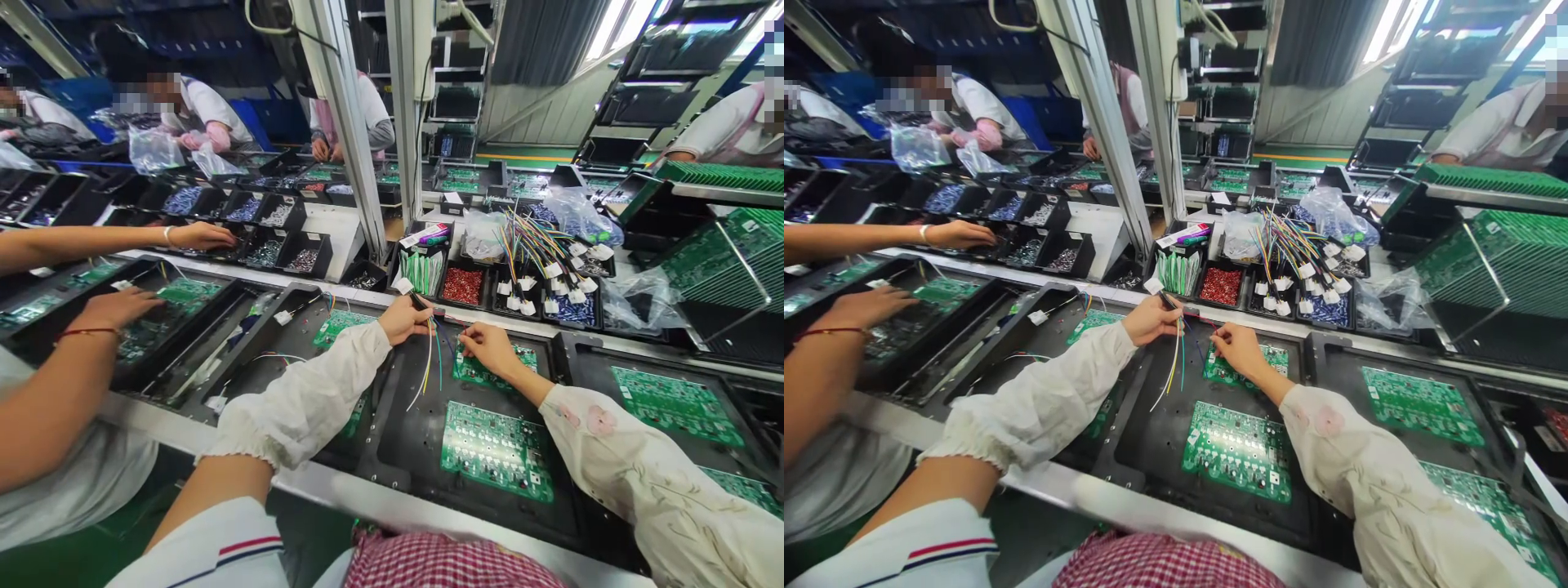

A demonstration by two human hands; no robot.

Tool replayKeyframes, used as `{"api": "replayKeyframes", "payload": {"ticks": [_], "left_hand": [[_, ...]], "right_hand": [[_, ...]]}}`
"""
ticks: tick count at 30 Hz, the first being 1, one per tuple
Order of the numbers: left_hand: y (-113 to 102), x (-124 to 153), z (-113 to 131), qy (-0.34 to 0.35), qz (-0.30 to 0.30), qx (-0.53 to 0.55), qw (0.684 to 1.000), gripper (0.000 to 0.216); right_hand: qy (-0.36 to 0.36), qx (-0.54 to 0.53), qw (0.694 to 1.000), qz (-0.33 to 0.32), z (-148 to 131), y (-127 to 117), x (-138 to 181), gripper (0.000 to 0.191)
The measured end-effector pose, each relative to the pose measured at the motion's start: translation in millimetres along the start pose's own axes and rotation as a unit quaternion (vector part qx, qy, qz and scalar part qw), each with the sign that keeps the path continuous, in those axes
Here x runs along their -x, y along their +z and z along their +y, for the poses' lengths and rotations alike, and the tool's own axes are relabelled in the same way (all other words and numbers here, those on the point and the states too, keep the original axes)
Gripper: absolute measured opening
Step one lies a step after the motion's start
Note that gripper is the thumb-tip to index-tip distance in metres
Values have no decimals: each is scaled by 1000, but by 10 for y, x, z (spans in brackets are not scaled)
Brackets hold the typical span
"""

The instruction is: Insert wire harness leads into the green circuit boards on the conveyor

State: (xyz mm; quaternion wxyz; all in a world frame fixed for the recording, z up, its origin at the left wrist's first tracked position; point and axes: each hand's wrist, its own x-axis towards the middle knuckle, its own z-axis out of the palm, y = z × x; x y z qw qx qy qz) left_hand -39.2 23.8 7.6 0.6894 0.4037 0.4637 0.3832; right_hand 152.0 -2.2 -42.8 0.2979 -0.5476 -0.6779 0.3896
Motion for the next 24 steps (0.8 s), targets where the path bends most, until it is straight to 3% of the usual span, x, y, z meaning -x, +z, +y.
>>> {"api": "replayKeyframes", "payload": {"ticks": [18,24], "left_hand": [[6,-44,11,-7,0,-6,1000,15],[15,-56,10,-10,-2,-11,1000,15]], "right_hand": [[-19,47,999,14,-17,6,13,8],[-39,111,993,27,-37,9,31,8]]}}
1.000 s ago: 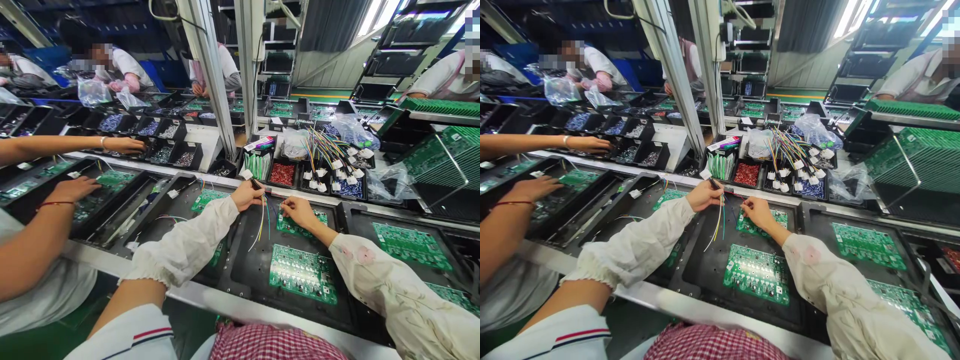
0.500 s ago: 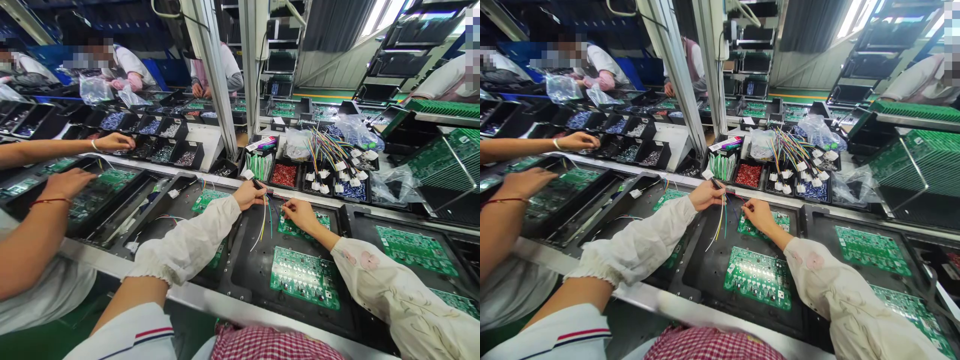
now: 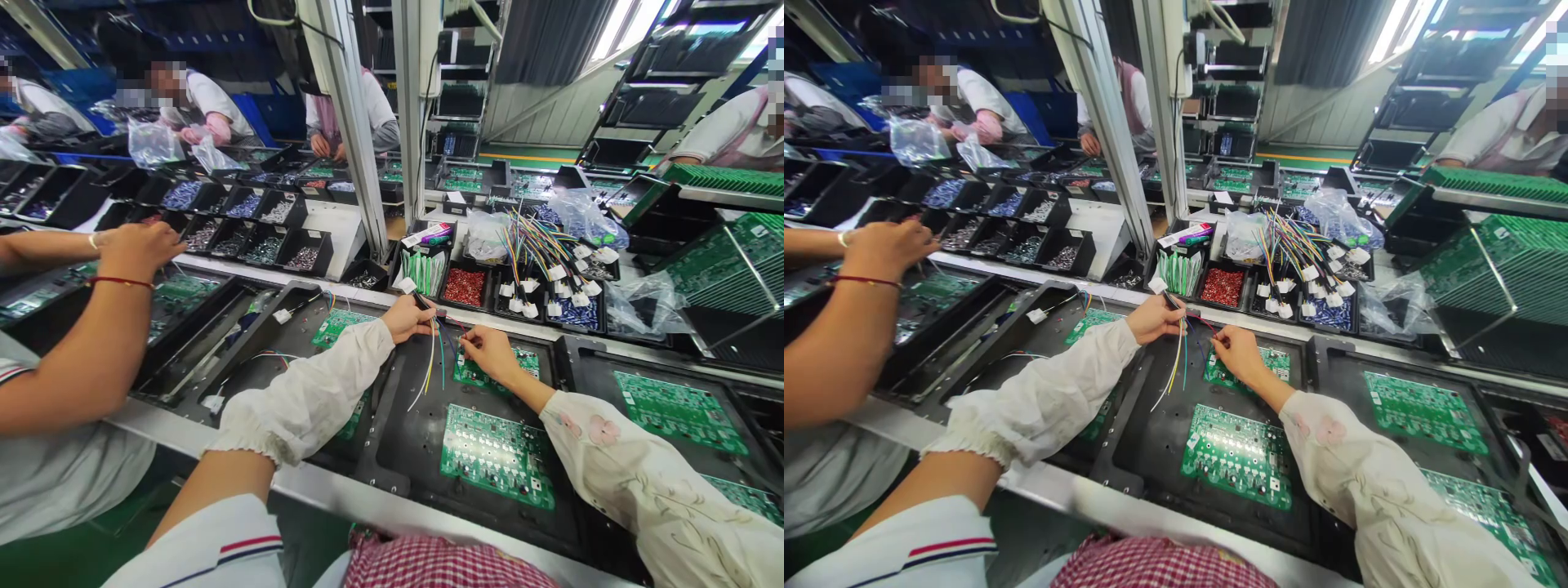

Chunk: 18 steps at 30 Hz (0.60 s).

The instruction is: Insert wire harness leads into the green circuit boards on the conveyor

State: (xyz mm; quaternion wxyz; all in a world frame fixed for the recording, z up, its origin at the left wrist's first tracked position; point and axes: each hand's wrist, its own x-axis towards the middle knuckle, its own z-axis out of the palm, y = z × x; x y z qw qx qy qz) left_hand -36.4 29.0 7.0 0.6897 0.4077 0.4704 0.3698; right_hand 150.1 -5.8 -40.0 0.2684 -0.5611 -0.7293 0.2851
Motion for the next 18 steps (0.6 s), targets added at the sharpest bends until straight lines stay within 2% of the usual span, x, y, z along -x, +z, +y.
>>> {"api": "replayKeyframes", "payload": {"ticks": [8,9,11,13,14,16,18], "left_hand": [[-3,-24,-16,-1,1,3,1000,15],[-1,-29,-17,2,1,7,1000,15],[10,-42,-14,5,0,11,1000,15],[32,-61,-9,3,1,10,1000,14],[44,-72,-7,4,5,2,1000,13],[64,-98,-6,11,13,-31,999,11],[73,-127,-12,14,17,-76,997,11]], "right_hand": [[-18,46,999,-6,10,-46,-27,13],[-10,49,998,-27,-4,-74,-19,16],[8,22,994,-109,-53,-130,13,23],[29,-50,980,-189,-117,-160,45,27],[39,-88,976,-196,-147,-161,52,26],[45,-119,983,-134,-178,-140,35,18],[35,-103,993,-56,-161,-101,-15,10]]}}
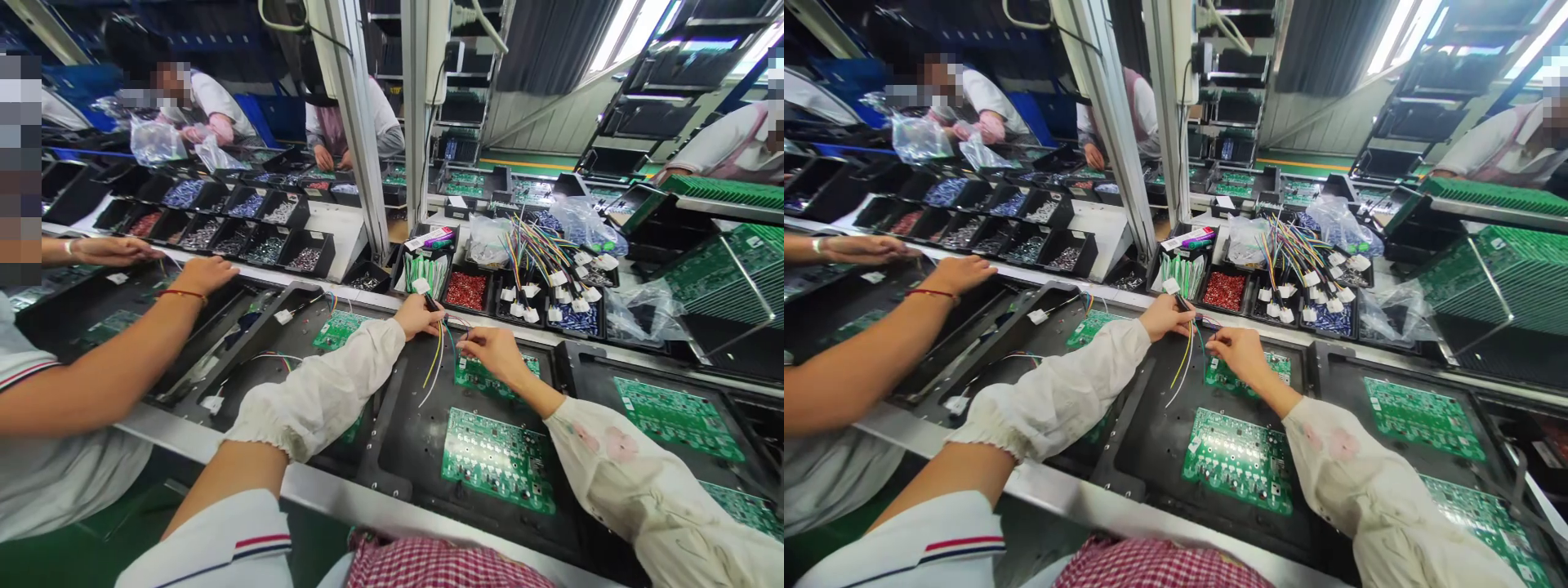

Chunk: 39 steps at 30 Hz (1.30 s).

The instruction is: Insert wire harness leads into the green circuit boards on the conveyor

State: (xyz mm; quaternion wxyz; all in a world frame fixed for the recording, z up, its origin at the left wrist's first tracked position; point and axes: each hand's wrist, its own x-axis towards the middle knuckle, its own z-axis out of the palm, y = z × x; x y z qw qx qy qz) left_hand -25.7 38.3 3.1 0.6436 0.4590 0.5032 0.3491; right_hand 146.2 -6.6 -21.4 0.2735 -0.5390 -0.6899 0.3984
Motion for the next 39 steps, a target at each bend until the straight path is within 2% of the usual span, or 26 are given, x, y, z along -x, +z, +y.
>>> {"api": "replayKeyframes", "payload": {"ticks": [2,8,20,39], "left_hand": [[-1,-27,-13,-7,-5,-30,1000,11],[-18,-72,-49,-11,-15,-23,1000,12],[-37,-81,-54,-9,-25,-9,1000,13],[-10,-48,-2,-20,-16,-15,1000,10]], "right_hand": [[-9,13,999,30,58,21,-62,6],[7,-2,999,31,177,38,-119,7],[-2,52,997,64,149,44,-89,7],[1,85,994,61,115,44,-81,11]]}}
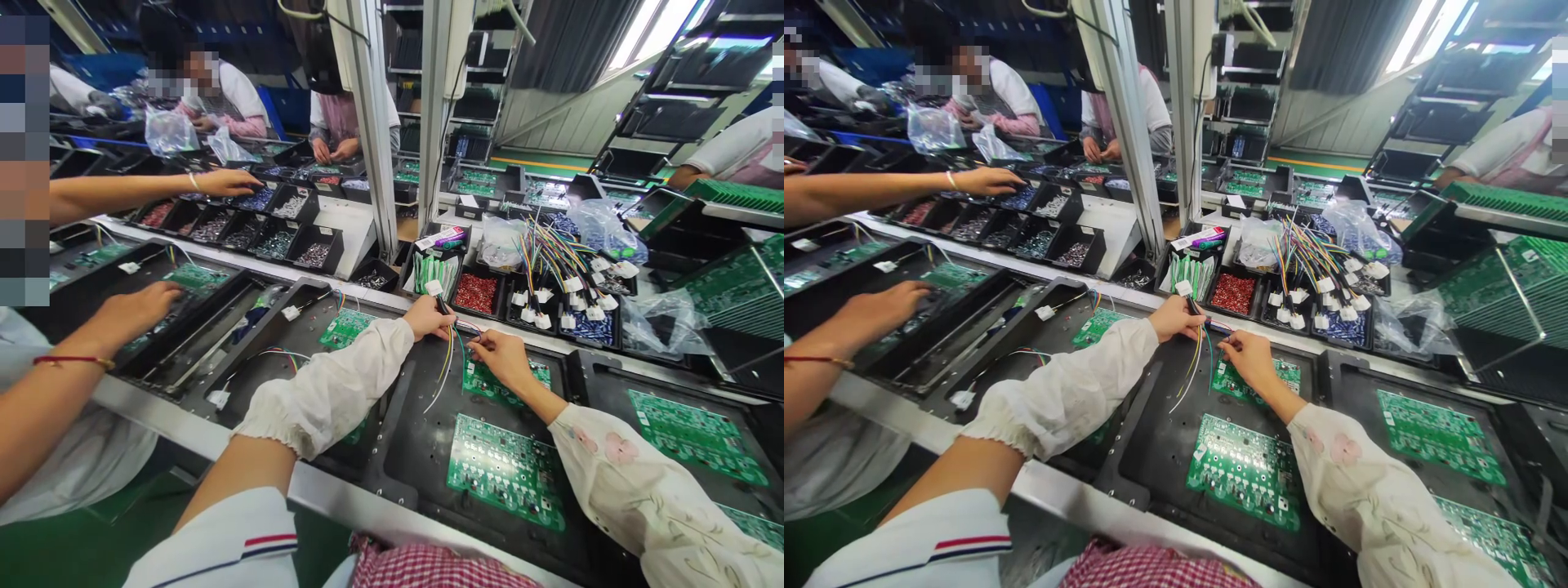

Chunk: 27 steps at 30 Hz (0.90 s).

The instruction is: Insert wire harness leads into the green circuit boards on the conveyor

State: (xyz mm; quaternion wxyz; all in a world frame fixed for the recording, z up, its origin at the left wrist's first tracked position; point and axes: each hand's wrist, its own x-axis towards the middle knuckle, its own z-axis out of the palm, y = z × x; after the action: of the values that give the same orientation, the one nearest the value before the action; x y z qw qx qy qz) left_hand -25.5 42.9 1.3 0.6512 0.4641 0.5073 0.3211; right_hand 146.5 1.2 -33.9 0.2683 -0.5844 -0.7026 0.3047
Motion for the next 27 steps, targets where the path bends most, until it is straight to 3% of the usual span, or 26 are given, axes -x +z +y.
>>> {"api": "replayKeyframes", "payload": {"ticks": [7,11,14,21,24,27], "left_hand": [[0,1,-4,1,4,0,1000,10],[-1,1,-5,3,5,-4,1000,10],[-6,-8,-15,5,6,-4,1000,10],[25,-45,-26,8,26,9,1000,11],[52,-53,-42,20,37,5,999,10],[64,-59,-59,26,37,3,999,10]], "right_hand": [[-111,182,974,77,97,73,-14,16],[-136,212,966,65,103,76,-17,17],[-119,184,976,15,41,11,37,13],[10,14,991,-135,-177,-106,257,21],[31,-51,996,-70,-178,-75,198,15],[14,-34,999,-13,-118,-46,108,9]]}}
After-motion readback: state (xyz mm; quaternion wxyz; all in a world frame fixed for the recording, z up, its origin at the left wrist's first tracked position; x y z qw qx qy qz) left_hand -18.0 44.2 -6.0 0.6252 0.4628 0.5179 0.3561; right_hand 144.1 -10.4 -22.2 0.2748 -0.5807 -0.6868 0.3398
